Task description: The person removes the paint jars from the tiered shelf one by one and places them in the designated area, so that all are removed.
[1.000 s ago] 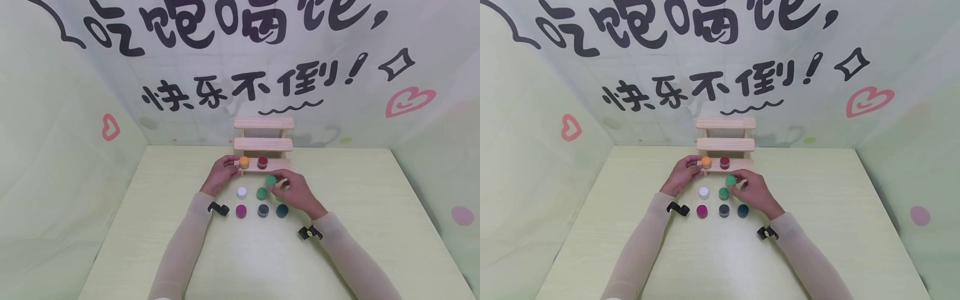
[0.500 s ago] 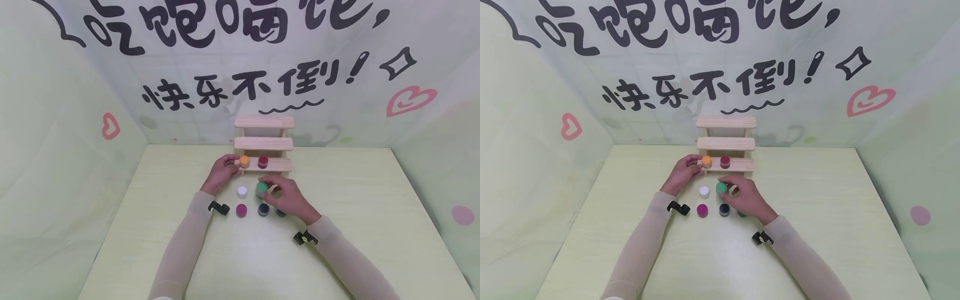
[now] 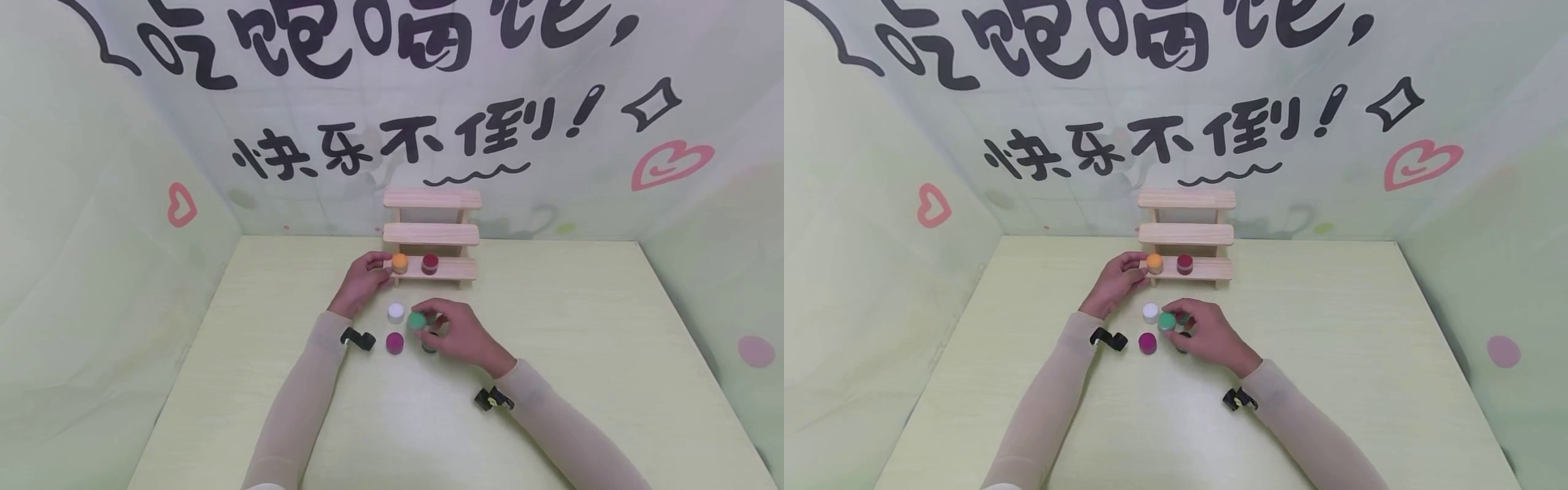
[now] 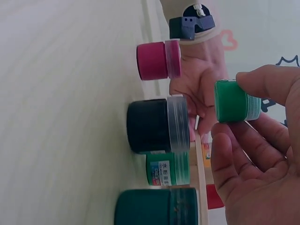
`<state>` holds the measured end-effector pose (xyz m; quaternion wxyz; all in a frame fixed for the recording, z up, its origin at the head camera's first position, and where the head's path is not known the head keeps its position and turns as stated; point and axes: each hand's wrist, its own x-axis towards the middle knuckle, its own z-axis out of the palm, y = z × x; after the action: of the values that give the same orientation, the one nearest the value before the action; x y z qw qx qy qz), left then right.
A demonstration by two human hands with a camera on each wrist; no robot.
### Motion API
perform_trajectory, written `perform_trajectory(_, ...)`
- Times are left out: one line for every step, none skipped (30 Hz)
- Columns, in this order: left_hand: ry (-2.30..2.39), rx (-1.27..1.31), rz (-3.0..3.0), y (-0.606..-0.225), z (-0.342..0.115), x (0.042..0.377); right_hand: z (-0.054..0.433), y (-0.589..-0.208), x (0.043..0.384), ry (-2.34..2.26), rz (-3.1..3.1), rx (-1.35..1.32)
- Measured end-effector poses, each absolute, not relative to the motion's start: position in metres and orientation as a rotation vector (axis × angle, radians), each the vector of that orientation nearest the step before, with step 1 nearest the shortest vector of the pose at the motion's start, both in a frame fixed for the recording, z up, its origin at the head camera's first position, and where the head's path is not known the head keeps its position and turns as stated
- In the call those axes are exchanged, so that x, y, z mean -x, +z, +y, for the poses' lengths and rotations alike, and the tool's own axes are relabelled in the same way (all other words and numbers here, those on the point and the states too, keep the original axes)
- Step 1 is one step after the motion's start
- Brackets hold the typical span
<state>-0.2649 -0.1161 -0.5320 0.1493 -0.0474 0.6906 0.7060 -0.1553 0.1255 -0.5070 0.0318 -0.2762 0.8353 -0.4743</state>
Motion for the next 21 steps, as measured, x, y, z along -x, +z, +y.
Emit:
perform_trajectory(2.029,0.136,1.984,-0.532,-0.116,0.265,0.125,-0.506,0.154,-1.455,2.565,0.848)
perform_trajectory(2.027,0.136,1.983,-0.532,-0.116,0.265,0.124,-0.506,0.152,-1.448,2.559,0.848)
perform_trajectory(2.027,0.138,1.982,-0.532,-0.116,0.265,0.123,-0.506,0.151,-1.44,2.556,0.849)
perform_trajectory(2.026,0.139,1.983,-0.531,-0.116,0.265,0.122,-0.506,0.15,-1.438,2.548,0.852)
perform_trajectory(2.026,0.14,1.983,-0.531,-0.116,0.265,0.121,-0.506,0.149,-1.437,2.542,0.862)
perform_trajectory(2.025,0.14,1.985,-0.531,-0.116,0.265,0.12,-0.507,0.148,-1.433,2.539,0.868)
perform_trajectory(2.026,0.14,1.984,-0.531,-0.116,0.265,0.119,-0.507,0.147,-1.433,2.533,0.876)
perform_trajectory(2.028,0.14,1.984,-0.532,-0.116,0.265,0.119,-0.508,0.146,-1.433,2.527,0.882)
perform_trajectory(2.029,0.14,1.985,-0.532,-0.116,0.265,0.118,-0.508,0.145,-1.432,2.523,0.887)
perform_trajectory(2.031,0.141,1.985,-0.532,-0.116,0.265,0.117,-0.509,0.143,-1.436,2.512,0.894)
perform_trajectory(2.033,0.139,1.985,-0.532,-0.116,0.265,0.117,-0.509,0.142,-1.436,2.504,0.898)
perform_trajectory(2.034,0.139,1.984,-0.532,-0.116,0.265,0.116,-0.509,0.14,-1.433,2.5,0.891)
perform_trajectory(2.036,0.138,1.984,-0.532,-0.115,0.265,0.115,-0.509,0.139,-1.431,2.493,0.886)
perform_trajectory(2.035,0.138,1.987,-0.533,-0.115,0.265,0.115,-0.509,0.137,-1.424,2.491,0.883)
perform_trajectory(2.035,0.137,1.989,-0.533,-0.115,0.265,0.114,-0.509,0.136,-1.417,2.488,0.877)
perform_trajectory(2.036,0.135,1.99,-0.533,-0.115,0.264,0.114,-0.509,0.135,-1.409,2.485,0.869)
perform_trajectory(2.036,0.134,1.991,-0.533,-0.115,0.264,0.114,-0.509,0.134,-1.399,2.486,0.857)
perform_trajectory(2.037,0.133,1.993,-0.533,-0.115,0.264,0.113,-0.509,0.133,-1.391,2.484,0.848)
perform_trajectory(2.038,0.131,1.994,-0.533,-0.115,0.265,0.113,-0.51,0.132,-1.386,2.483,0.848)
perform_trajectory(2.039,0.13,1.995,-0.533,-0.115,0.265,0.112,-0.511,0.131,-1.378,2.483,0.852)
perform_trajectory(2.04,0.129,1.994,-0.533,-0.115,0.265,0.112,-0.511,0.131,-1.373,2.483,0.861)
